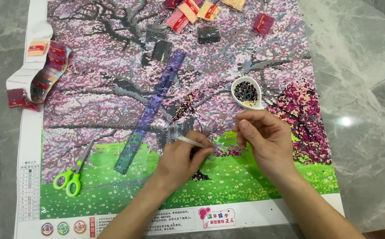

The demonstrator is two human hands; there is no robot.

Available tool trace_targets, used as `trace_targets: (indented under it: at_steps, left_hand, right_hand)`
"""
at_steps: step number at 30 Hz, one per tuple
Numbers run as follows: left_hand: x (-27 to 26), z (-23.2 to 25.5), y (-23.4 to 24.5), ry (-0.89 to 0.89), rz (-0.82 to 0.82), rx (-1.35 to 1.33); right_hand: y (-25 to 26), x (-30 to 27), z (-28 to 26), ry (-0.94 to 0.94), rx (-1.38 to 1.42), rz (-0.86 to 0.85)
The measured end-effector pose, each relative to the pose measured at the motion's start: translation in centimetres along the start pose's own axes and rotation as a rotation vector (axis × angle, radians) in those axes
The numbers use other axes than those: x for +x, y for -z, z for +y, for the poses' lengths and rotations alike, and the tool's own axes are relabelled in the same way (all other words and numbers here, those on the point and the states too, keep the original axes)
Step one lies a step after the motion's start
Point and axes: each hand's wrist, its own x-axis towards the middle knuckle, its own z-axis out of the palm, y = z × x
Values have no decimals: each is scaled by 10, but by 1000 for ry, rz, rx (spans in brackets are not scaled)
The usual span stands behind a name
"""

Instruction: A person is performing diamond painting, which involves picking up small resin beads with a specialized pen and placing them onto a sticky canvas to create a mosaic image. They also use a ruler to align the beads.

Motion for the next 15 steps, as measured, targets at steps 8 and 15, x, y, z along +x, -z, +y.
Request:
trace_targets:
  at_steps: [8,15]
  left_hand:
    - [0,1,-3,-125,28,46]
    - [2,1,-3,-220,21,82]
  right_hand:
    - [-1,0,-1,0,-13,-2]
    - [-1,1,1,7,-31,3]
